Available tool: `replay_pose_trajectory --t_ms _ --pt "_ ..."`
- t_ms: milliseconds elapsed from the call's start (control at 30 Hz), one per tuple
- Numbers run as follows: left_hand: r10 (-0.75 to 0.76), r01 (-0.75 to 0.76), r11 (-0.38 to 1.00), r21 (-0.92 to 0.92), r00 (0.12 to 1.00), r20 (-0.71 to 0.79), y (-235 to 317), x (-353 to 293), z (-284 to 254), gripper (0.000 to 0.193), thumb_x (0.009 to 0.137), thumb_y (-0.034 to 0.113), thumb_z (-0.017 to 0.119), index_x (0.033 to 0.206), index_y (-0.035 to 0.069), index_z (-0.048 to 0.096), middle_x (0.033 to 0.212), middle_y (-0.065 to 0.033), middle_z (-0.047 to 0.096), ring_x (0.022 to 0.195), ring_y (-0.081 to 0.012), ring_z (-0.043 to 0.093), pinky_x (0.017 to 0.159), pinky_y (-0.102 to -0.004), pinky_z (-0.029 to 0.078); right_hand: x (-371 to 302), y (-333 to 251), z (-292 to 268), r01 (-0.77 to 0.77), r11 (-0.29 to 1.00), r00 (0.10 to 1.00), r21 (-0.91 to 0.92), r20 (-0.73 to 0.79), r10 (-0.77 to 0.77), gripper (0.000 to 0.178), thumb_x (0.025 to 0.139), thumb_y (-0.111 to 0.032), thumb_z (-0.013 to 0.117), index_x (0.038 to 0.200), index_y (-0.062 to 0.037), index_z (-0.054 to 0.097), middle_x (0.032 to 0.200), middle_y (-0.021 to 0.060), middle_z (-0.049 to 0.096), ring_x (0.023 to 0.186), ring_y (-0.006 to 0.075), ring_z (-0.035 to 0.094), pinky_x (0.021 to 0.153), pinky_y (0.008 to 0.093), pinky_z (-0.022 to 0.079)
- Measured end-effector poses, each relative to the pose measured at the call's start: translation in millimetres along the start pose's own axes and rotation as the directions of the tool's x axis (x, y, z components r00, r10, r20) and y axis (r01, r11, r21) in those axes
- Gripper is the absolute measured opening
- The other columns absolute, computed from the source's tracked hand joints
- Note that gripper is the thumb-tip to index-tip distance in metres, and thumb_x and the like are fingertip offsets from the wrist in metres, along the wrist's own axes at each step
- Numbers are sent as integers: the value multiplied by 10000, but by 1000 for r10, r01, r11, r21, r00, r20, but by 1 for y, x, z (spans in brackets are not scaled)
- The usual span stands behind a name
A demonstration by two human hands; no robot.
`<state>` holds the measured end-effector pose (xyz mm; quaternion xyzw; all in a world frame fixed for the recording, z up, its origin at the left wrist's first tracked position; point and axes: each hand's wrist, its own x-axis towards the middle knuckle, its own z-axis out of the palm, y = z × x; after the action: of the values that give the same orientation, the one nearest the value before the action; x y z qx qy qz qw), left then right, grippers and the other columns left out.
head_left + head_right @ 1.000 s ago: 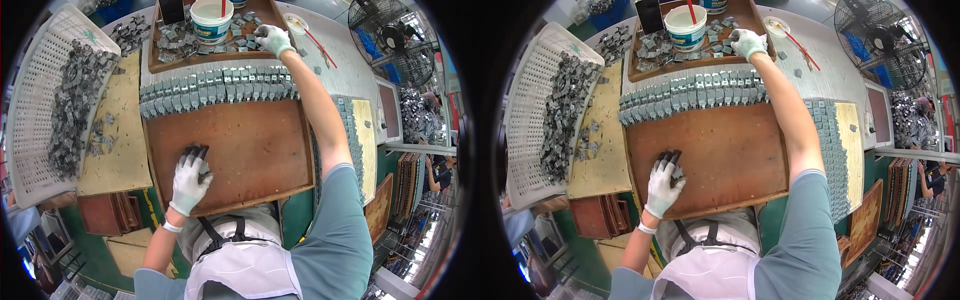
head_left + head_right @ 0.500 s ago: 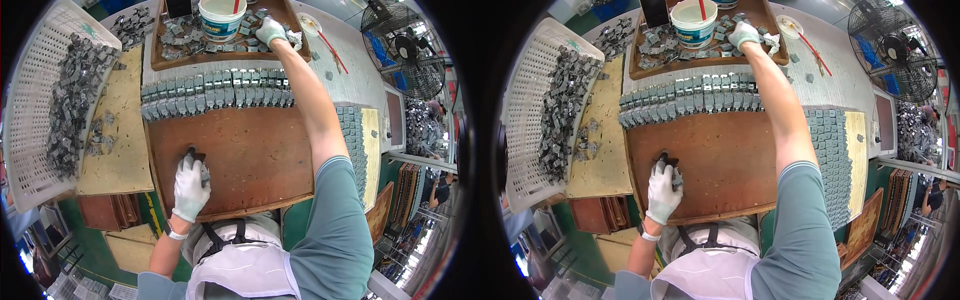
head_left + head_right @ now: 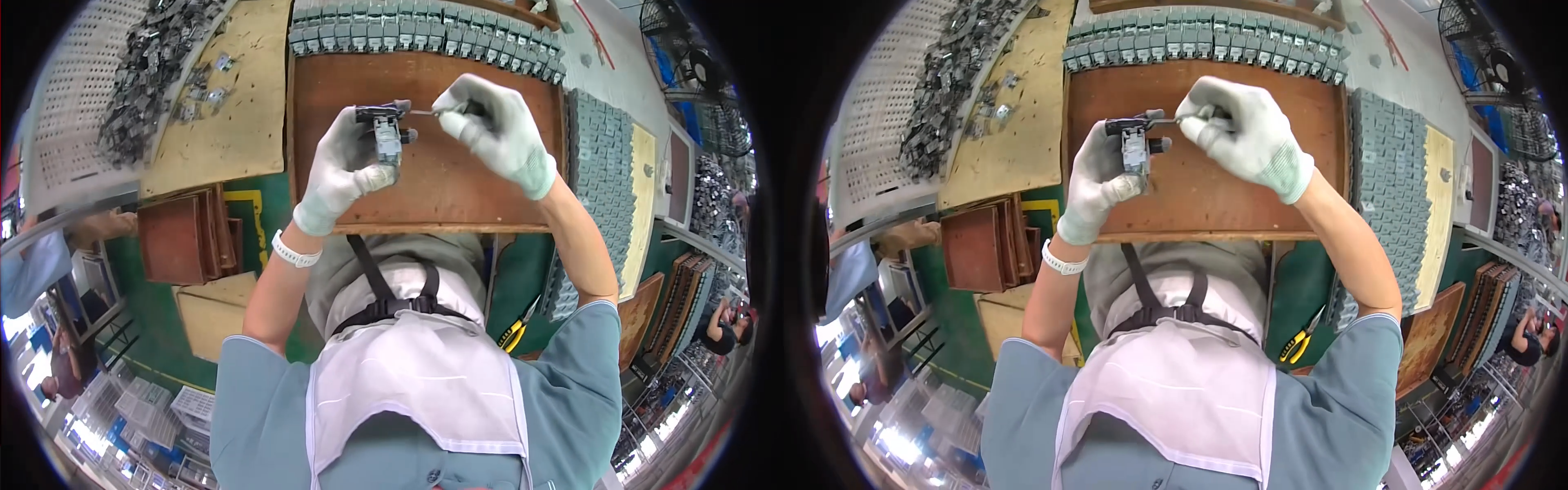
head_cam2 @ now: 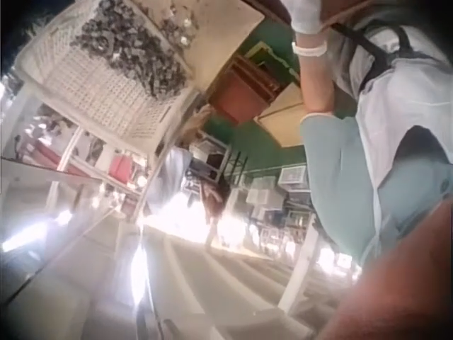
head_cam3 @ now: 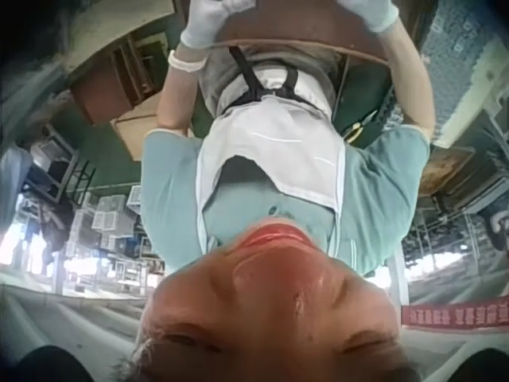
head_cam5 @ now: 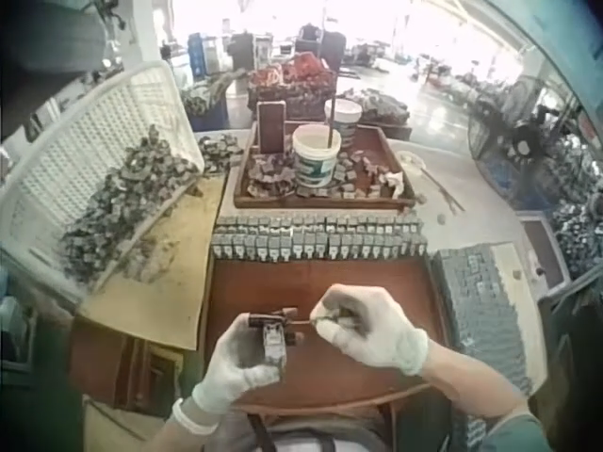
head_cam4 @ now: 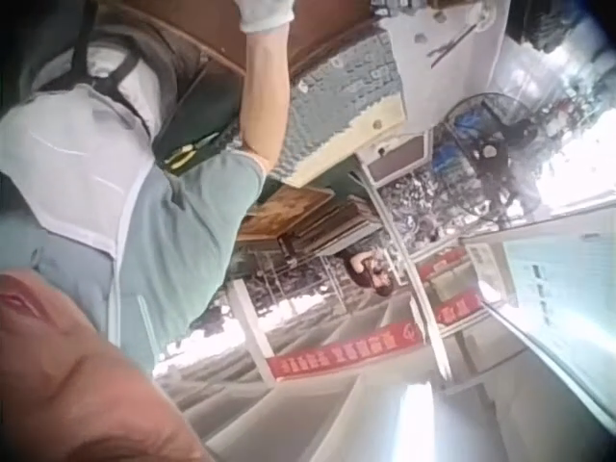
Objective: The person assembles small electronic or electrical switch components by hand at a factory workbench, combining plastic housings and metal parts from trays.
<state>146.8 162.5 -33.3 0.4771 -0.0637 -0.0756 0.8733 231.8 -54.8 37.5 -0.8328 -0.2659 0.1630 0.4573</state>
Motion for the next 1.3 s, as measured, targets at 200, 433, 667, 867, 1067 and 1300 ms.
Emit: replay_pose_trajectory --t_ms 200,433,667,867,1067,1300 --pt "42 -47 995 92 998 52 5 -26 14 618 752 22 797 1293 -35 501 1242 -123 602 1069 -171 600 952 -336 503 -21 -18 21 325 921 944 -215 21 -328 124 837 -70 681 940 -25 629 862 78 634 667 217 610 612 307 488" --pt "42 -58 979 197 995 87 15 -31 15 593 747 7 798 1259 -25 502 1078 -86 629 969 -160 616 876 -322 527 -28 -23 25 384 868 914 -315 0 -405 123 832 -80 688 925 -23 631 882 87 636 713 266 637 616 339 494" --pt "-65 55 992 -117 994 -84 7 -39 11 779 834 416 750 1386 -25 423 1302 -196 570 1149 -300 617 903 -419 553 -42 -37 15 357 925 933 -131 -4 -361 134 825 -59 702 945 -7 670 859 99 639 734 229 660 637 312 514" --pt "53 34 914 -403 978 204 -4 -32 -6 574 941 358 604 1382 18 461 1349 -234 538 1197 -413 579 899 -529 552 -37 -45 13 490 768 857 -412 68 -510 140 790 -89 713 916 -41 674 849 94 624 728 294 639 629 366 518" --pt "55 9 959 -282 974 219 -5 -27 -3 724 919 524 575 1394 -7 446 1333 -224 553 1170 -379 602 897 -501 554 -38 -46 12 508 714 844 -482 112 -525 142 795 -94 700 927 -55 667 846 81 609 743 283 623 622 374 511" --pt "0 63 926 -371 986 166 -7 -25 6 724 923 533 562 1373 -25 464 1298 -198 579 1135 -337 623 892 -470 560 -34 -49 17 512 693 844 -508 146 -516 126 812 -115 676 930 -84 644 844 69 593 755 280 606 605 384 496"
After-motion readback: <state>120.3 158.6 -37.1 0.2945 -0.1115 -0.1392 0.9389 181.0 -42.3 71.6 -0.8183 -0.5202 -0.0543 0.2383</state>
